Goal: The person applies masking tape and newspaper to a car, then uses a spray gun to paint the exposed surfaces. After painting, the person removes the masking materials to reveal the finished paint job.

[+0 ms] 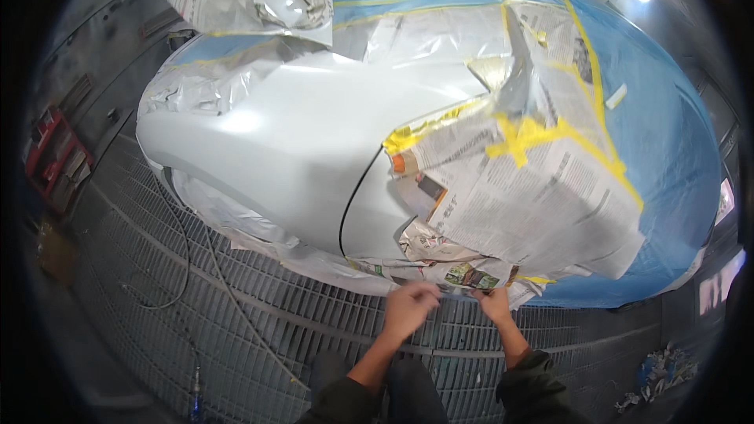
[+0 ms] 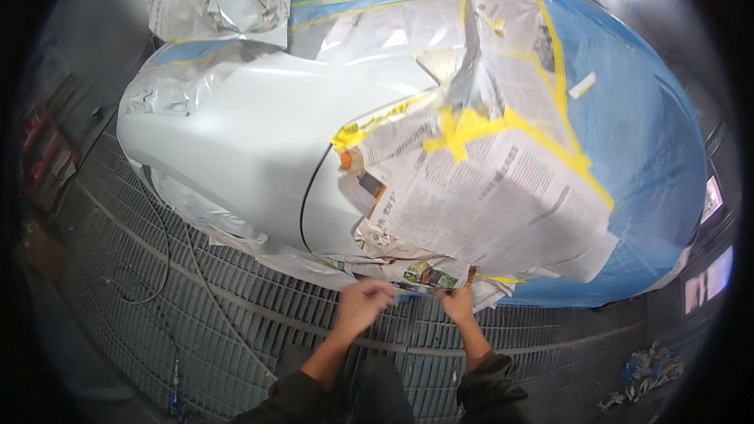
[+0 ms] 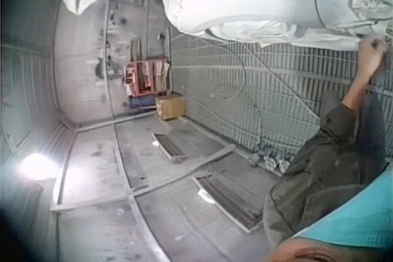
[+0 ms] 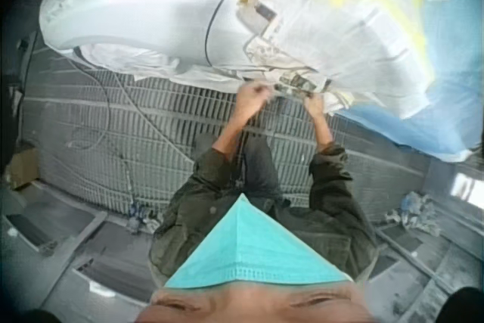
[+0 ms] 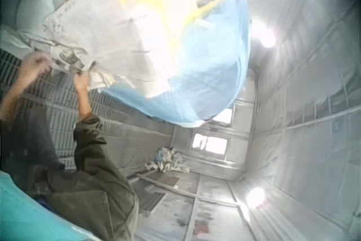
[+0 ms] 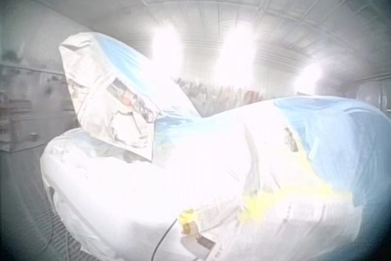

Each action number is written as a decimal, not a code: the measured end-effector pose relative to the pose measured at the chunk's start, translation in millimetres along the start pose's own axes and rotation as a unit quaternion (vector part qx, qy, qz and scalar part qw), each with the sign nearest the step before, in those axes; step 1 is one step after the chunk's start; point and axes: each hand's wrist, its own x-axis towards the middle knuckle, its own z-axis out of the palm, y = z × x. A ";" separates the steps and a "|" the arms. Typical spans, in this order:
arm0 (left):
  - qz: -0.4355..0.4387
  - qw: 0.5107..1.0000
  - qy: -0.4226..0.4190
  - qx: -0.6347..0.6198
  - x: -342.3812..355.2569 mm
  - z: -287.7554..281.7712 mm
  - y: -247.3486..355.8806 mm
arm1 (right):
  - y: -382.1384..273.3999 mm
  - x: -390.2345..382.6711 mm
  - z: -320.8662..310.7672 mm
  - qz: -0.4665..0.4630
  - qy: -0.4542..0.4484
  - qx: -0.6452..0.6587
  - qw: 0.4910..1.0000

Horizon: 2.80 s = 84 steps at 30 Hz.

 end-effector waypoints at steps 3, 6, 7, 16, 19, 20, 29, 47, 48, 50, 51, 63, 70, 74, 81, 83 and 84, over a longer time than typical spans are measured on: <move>-0.085 0.959 0.207 -0.173 25.4 -23.0 92.7 | -11.3 -45.6 -26.1 0.118 -0.110 0.055 0.985; -0.070 0.943 0.264 -0.189 70.3 -28.0 140.6 | -107.3 -80.1 -72.3 0.127 -0.252 -0.098 0.954; -0.097 0.933 0.263 -0.224 83.9 -24.2 155.9 | -132.2 -89.7 -89.2 0.132 -0.273 -0.104 0.947; -0.197 0.906 0.303 -0.221 117.9 -5.6 197.3 | -170.9 -131.5 -183.3 0.190 -0.443 -0.131 0.866; -0.123 0.914 0.363 -0.133 112.5 15.2 219.1 | -165.9 -109.9 -196.0 0.094 -0.484 -0.126 0.861; -0.121 0.914 0.368 -0.124 105.7 15.1 220.2 | -167.2 -104.0 -204.2 0.102 -0.495 -0.106 0.856; -0.039 0.882 0.447 -0.140 122.1 27.8 260.3 | -194.4 -8.5 -221.7 0.047 -0.556 -0.062 0.827; 0.218 0.892 0.301 0.257 86.5 67.0 259.5 | -246.6 -1.3 -218.2 0.111 -0.577 -0.116 0.801; 0.149 0.911 0.325 0.205 85.8 70.2 257.4 | -248.3 -2.2 -217.3 0.105 -0.577 -0.124 0.800; 0.011 0.928 0.361 0.096 84.6 79.1 255.6 | -251.1 -3.5 -215.2 0.099 -0.581 -0.142 0.795; -0.058 0.926 0.372 0.040 84.0 80.8 254.7 | -251.8 -3.1 -213.1 0.098 -0.585 -0.151 0.791; 0.021 0.870 0.371 0.325 140.1 52.9 207.3 | -268.3 -10.0 -201.3 0.129 -0.564 -0.157 0.801; 0.129 0.891 0.331 0.283 142.4 40.4 205.9 | -345.7 9.1 -210.1 -0.022 -0.540 -0.115 0.834; 0.088 0.907 0.297 0.284 129.3 28.8 221.4 | -458.2 104.2 -216.5 -0.247 -0.385 -0.129 0.880; 0.095 0.904 0.341 0.240 146.0 20.6 236.4 | -496.2 214.6 -154.2 -0.393 -0.317 -0.390 0.770; 0.045 0.909 0.336 0.242 149.5 20.5 239.2 | -477.7 221.2 -140.8 -0.412 -0.338 -0.418 0.736; 0.046 0.905 0.344 0.244 151.1 21.0 237.9 | -471.2 222.3 -136.2 -0.420 -0.347 -0.433 0.719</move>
